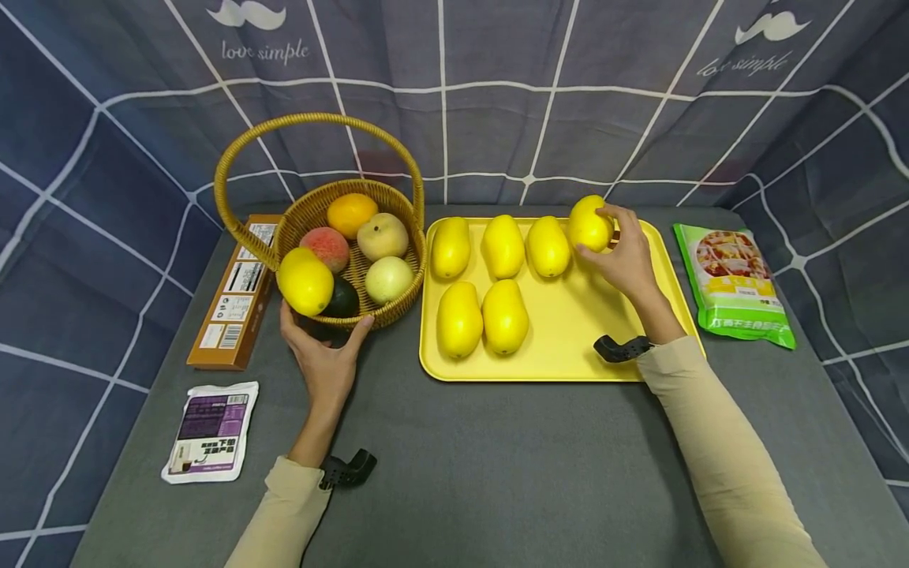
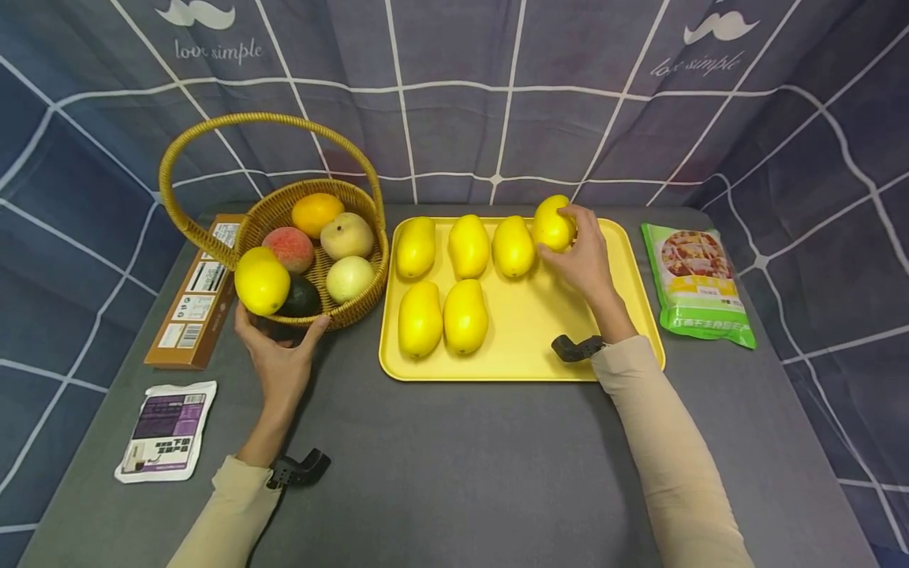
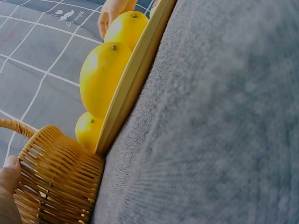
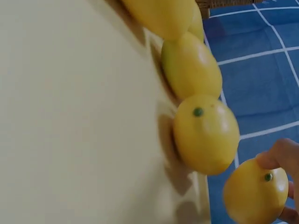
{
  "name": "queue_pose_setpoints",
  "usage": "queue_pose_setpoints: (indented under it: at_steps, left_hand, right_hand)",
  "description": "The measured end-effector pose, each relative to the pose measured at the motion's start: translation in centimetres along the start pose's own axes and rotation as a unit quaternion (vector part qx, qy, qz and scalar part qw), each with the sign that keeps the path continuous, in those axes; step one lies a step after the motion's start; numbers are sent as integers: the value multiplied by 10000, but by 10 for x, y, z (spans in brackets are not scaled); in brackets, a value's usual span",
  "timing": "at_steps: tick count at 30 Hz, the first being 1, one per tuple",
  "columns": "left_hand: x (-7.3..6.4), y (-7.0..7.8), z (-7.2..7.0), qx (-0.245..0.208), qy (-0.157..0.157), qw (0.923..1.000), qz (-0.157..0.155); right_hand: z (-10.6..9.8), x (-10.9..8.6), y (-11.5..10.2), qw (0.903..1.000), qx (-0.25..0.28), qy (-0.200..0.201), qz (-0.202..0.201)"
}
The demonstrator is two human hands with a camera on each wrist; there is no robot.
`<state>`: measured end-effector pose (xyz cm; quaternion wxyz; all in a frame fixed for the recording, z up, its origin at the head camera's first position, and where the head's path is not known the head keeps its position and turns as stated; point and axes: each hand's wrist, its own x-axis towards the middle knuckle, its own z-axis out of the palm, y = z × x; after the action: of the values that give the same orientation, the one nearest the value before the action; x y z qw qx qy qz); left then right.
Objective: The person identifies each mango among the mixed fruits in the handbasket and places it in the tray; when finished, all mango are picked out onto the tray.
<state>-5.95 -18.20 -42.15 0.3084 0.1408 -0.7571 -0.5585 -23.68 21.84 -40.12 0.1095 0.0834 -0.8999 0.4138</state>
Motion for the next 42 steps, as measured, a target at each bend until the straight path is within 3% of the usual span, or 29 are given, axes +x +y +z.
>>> queue_pose_setpoints:
  at_steps: [5,21,42]
  left_hand:
    - [0,0,0,37,8,10000,46]
    - [0,-3,-2,51,39,9999,79]
    - [-1,0,0,-11,-23,10000,42]
  right_hand:
    - [-2,-5,9,9996,2,-124,245]
    - [-7,-13,25,9949,-487,-718,519]
    - [-13,-21,27,9937,-612,-715,610]
